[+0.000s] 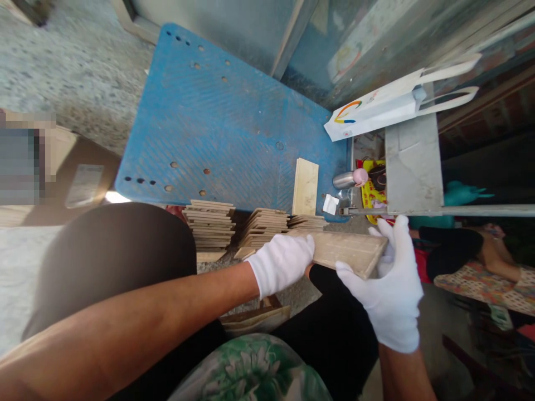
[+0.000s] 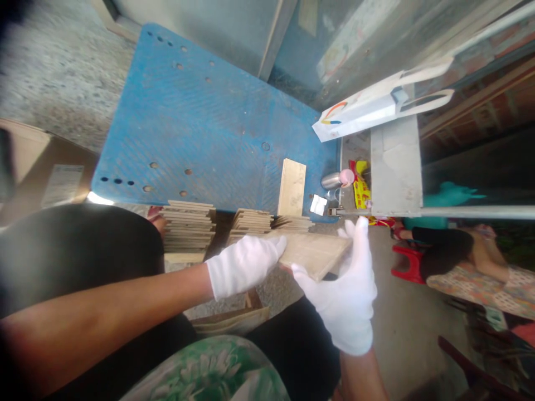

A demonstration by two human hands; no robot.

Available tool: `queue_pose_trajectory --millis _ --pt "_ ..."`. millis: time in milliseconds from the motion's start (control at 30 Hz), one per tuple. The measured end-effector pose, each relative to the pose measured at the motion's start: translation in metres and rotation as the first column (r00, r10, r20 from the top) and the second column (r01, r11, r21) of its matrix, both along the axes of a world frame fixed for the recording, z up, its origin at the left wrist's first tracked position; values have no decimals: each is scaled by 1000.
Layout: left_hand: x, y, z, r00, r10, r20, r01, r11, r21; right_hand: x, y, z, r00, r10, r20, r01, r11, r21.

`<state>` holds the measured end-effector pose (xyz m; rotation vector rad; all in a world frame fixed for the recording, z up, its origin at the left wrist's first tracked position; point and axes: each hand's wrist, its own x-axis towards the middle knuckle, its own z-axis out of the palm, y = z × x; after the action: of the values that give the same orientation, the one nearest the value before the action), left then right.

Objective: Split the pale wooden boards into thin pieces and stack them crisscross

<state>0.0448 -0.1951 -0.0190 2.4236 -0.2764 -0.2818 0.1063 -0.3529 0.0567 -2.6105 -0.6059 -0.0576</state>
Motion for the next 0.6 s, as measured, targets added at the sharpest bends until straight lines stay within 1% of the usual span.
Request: queue_pose_trajectory --millis 100,200,267,333,400,467,533,600 --pt "-4 -1 0 999 16 -34 -17 999 -31 0 3 1 994 26 -108 -17 996 87" --pt "-4 -2 2 990 55 -128 -70 991 -112 5 2 -3 982 45 -182 -2 974 227" --pt "-1 -2 2 971 100 -215 -138 976 -170 9 -1 -11 973 43 -226 33 946 321" --pt "4 -2 -1 940 142 -310 -223 944 -245 11 -6 -25 961 26 -276 76 933 351" --pt "9 -2 -5 903 187 -387 -321 893 -317 9 -11 -44 947 7 -321 99 945 313" --pt "15 -1 -10 880 231 -415 -396 840 -372 4 -14 -65 931 -14 -365 104 968 229" --pt "21 1 -13 874 259 -410 -425 817 -390 -4 -12 -83 912 -60 -406 116 987 115" --pt "26 4 -12 873 259 -414 -426 818 -386 -10 -4 -93 889 -131 -439 139 990 -15"
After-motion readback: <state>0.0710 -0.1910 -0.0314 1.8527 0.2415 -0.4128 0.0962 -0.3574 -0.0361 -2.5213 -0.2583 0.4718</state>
